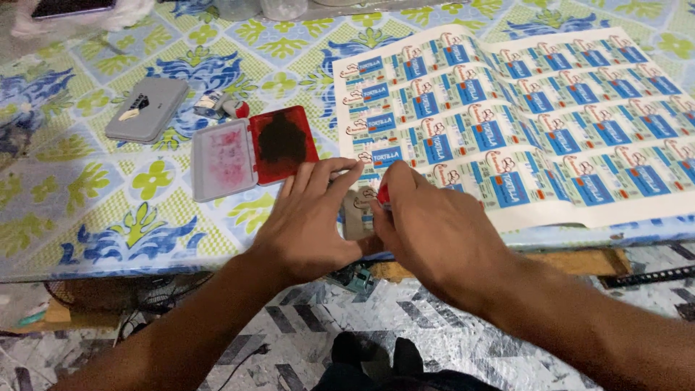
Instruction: Use a rubber stamp and an ink pad to apply dates or batch marks to a sheet of food product labels.
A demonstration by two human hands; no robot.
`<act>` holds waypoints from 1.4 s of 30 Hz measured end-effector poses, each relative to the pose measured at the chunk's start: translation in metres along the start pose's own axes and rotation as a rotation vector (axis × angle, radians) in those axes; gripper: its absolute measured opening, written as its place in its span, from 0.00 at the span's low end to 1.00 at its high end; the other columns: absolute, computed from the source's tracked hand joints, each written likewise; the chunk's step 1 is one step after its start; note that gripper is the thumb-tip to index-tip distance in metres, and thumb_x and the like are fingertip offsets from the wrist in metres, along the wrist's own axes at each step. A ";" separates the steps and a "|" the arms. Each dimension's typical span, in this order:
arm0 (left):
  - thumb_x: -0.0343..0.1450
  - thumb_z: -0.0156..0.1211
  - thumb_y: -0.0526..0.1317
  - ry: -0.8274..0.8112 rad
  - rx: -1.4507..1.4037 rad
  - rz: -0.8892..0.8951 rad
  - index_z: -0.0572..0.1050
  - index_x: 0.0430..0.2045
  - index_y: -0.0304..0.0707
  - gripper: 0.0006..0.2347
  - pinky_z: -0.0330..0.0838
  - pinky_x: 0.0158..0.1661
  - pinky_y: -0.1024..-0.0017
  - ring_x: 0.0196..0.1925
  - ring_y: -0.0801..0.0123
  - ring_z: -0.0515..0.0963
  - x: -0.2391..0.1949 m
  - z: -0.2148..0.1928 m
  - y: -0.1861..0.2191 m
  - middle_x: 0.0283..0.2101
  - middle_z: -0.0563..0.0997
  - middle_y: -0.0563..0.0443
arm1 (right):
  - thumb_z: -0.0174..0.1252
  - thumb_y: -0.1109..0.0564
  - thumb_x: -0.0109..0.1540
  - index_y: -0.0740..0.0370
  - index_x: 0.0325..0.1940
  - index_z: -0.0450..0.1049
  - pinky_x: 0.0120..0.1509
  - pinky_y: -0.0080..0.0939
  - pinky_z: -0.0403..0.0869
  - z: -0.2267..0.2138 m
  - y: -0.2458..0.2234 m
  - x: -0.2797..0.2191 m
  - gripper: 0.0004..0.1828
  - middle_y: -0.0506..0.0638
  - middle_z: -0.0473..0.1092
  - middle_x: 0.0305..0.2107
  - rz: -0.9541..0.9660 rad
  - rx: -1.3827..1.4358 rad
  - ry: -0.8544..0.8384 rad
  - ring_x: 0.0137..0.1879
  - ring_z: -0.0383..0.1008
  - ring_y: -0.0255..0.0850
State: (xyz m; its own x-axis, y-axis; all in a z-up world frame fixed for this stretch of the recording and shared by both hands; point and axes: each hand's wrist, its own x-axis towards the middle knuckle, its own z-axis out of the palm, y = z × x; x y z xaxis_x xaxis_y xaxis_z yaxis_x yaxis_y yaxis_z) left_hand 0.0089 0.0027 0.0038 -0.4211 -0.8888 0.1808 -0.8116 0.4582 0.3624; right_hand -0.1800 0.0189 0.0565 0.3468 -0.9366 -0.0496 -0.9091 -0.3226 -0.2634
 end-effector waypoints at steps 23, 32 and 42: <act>0.62 0.60 0.74 -0.144 0.031 -0.056 0.56 0.71 0.38 0.49 0.57 0.59 0.45 0.67 0.49 0.58 0.009 -0.002 0.000 0.72 0.56 0.47 | 0.43 0.57 0.79 0.70 0.48 0.57 0.24 0.41 0.64 -0.077 0.058 0.018 0.11 0.57 0.72 0.32 -0.036 0.338 0.575 0.23 0.63 0.40; 0.62 0.60 0.74 -0.088 0.027 -0.045 0.59 0.70 0.37 0.49 0.57 0.59 0.47 0.67 0.49 0.58 0.003 0.006 -0.005 0.71 0.58 0.47 | 0.39 0.48 0.75 0.67 0.55 0.62 0.36 0.37 0.71 -0.059 0.028 0.048 0.18 0.53 0.67 0.38 0.153 0.679 0.218 0.33 0.64 0.37; 0.67 0.48 0.74 -0.121 0.019 -0.039 0.59 0.70 0.33 0.46 0.57 0.56 0.54 0.60 0.50 0.62 0.001 -0.003 -0.002 0.65 0.63 0.44 | 0.52 0.54 0.75 0.74 0.47 0.60 0.34 0.55 0.72 -0.014 -0.009 0.182 0.16 0.61 0.74 0.27 -0.590 0.151 0.209 0.29 0.75 0.58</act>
State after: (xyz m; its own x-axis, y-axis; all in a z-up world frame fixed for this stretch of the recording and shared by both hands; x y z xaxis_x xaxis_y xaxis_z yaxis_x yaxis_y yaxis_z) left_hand 0.0109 0.0007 0.0065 -0.4339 -0.8993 0.0552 -0.8353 0.4245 0.3494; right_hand -0.1114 -0.1508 0.0634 0.7127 -0.6192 0.3298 -0.5313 -0.7834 -0.3226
